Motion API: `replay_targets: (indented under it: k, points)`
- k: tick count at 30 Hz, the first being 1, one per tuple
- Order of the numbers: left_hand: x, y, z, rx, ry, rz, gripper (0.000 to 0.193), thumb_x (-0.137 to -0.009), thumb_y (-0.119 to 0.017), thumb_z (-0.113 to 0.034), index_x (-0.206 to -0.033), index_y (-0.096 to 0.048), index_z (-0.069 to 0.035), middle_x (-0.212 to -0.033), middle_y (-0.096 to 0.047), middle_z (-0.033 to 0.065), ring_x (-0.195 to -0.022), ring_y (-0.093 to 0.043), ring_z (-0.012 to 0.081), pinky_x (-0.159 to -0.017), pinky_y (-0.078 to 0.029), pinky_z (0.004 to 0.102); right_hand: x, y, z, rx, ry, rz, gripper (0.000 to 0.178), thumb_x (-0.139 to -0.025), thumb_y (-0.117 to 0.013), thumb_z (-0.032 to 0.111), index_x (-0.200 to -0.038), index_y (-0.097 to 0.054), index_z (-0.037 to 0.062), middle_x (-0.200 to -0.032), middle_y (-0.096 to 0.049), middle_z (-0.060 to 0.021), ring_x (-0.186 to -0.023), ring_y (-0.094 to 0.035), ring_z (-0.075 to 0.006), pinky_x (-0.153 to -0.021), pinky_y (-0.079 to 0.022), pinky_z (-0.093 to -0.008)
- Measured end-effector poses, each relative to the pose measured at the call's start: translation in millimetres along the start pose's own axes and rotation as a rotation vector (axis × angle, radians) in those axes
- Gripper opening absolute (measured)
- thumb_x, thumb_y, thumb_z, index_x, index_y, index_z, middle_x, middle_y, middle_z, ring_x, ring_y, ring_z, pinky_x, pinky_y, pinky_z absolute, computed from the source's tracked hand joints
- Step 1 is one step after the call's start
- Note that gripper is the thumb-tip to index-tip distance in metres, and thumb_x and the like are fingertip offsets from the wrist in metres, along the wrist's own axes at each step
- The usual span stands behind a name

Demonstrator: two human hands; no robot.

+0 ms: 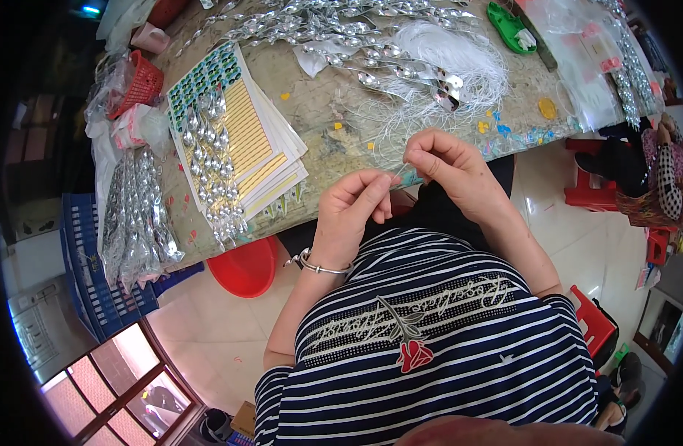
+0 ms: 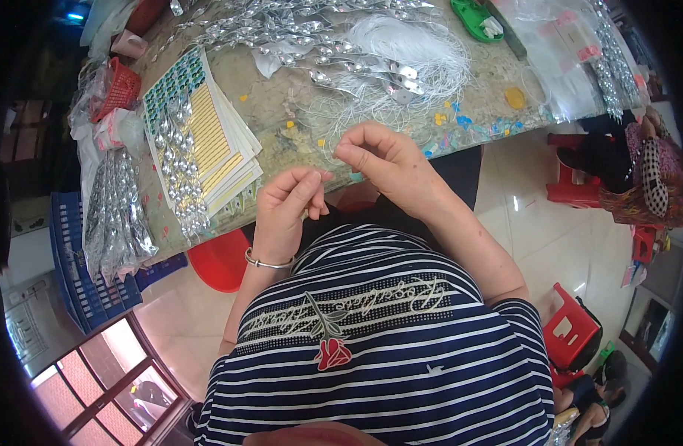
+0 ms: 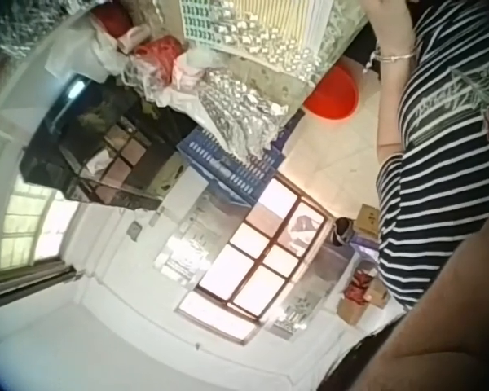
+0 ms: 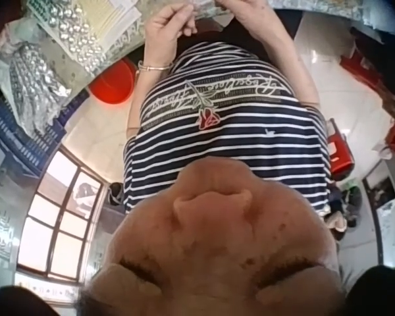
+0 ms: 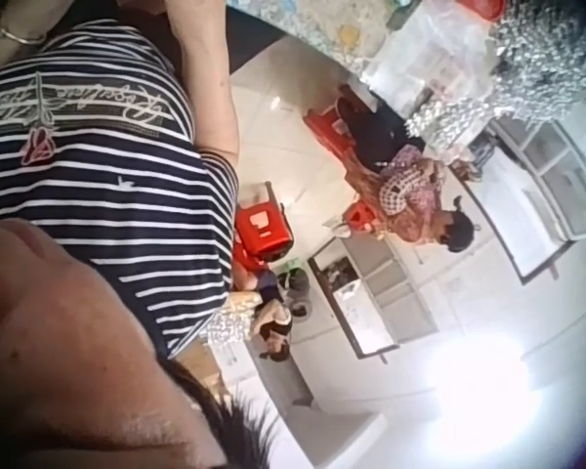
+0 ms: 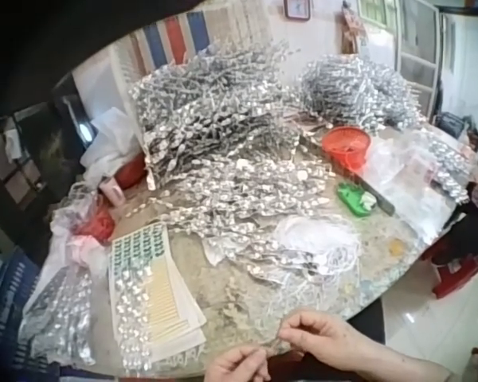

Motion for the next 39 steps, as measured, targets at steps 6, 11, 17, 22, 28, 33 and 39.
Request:
replay_targets:
  k: [6, 11, 17, 22, 28, 33, 39]
  points:
    - [0, -1, 3, 0.025, 0.024, 0.020, 0.019, -0.092, -0.055, -0.016, -0.097, -0.064, 0.000, -0.069, -0.057, -0.0002, -0.060, -0.050, 0.0051, -0.057, -0.040, 0.0175, 1, 3, -8, -0.051, -0.085, -0.029, 0.012, -0.091, -0.059, 0.017, -0.090, -0.060, 0.0047, -0.087, -0.054, 0.0034, -0.070, -0.044, -0.0047, -0.064, -0.038, -0.0189]
    - [0, -2, 2, 0.048, 0.030, 0.027, 0.016, -0.090, -0.058, -0.013, -0.099, -0.065, -0.002, -0.071, -0.057, -0.0007, -0.060, -0.049, 0.0033, -0.055, -0.039, 0.0164, 1, 2, -4, -0.066, -0.052, -0.019, 0.012, -0.091, -0.058, 0.016, -0.090, -0.060, 0.0048, -0.088, -0.054, 0.0032, -0.071, -0.045, -0.0048, -0.064, -0.038, -0.0190]
    - [-1, 0, 2, -0.003, 0.004, 0.009, 0.015, -0.088, -0.060, -0.012, -0.098, -0.066, -0.003, -0.072, -0.058, -0.0020, -0.060, -0.048, 0.0023, -0.054, -0.038, 0.0157, 2, -3, 3, -0.018, 0.030, 0.019, 0.012, -0.091, -0.057, 0.015, -0.091, -0.060, 0.0041, -0.091, -0.055, 0.0018, -0.073, -0.047, -0.0050, -0.065, -0.039, -0.0193]
    - [-1, -2, -1, -0.030, -0.028, 0.004, 0.013, -0.088, -0.061, -0.011, -0.096, -0.066, -0.003, -0.078, -0.063, -0.0004, -0.062, -0.050, 0.0017, -0.054, -0.038, 0.0160, 3, -5, 5, -0.043, 0.024, 0.042, 0.012, -0.092, -0.056, 0.015, -0.092, -0.060, 0.0041, -0.092, -0.055, 0.0012, -0.077, -0.048, -0.0048, -0.066, -0.040, -0.0196]
    - [1, -4, -2, 0.064, 0.001, -0.027, 0.009, -0.084, -0.062, -0.004, -0.092, -0.066, -0.001, -0.075, -0.060, -0.0011, -0.055, -0.042, 0.0024, -0.048, -0.030, 0.0169, 3, -7, 2, -0.017, -0.020, 0.039, 0.014, -0.093, -0.053, 0.016, -0.090, -0.059, 0.0030, -0.091, -0.055, 0.0012, -0.073, -0.046, -0.0055, -0.065, -0.039, -0.0200]
    - [2, -4, 5, 0.023, 0.035, -0.016, 0.009, -0.085, -0.064, -0.009, -0.092, -0.067, -0.004, -0.072, -0.058, -0.0032, -0.055, -0.041, 0.0020, -0.049, -0.030, 0.0165, 8, -7, 0, -0.067, -0.070, 0.071, 0.017, -0.096, -0.047, 0.020, -0.092, -0.056, 0.0062, -0.086, -0.057, -0.0001, -0.071, -0.047, -0.0060, -0.065, -0.040, -0.0205]
    - [11, 9, 13, -0.169, 0.057, 0.129, 0.020, -0.087, -0.061, -0.008, -0.105, -0.065, 0.001, -0.092, -0.067, 0.0040, -0.084, -0.060, 0.0081, -0.078, -0.047, 0.0209, 4, -16, 13, -0.273, -0.089, 0.097, 0.015, -0.098, -0.044, 0.022, -0.093, -0.049, 0.0085, -0.084, -0.060, -0.0057, -0.066, -0.049, -0.0086, -0.063, -0.040, -0.0210]
Point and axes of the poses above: each hand's wrist, its own x-axis away from the middle knuckle, its own y-axis out of the back of the hand, z = x × y, the point moved 6 cm from there along -x, towards the middle knuckle
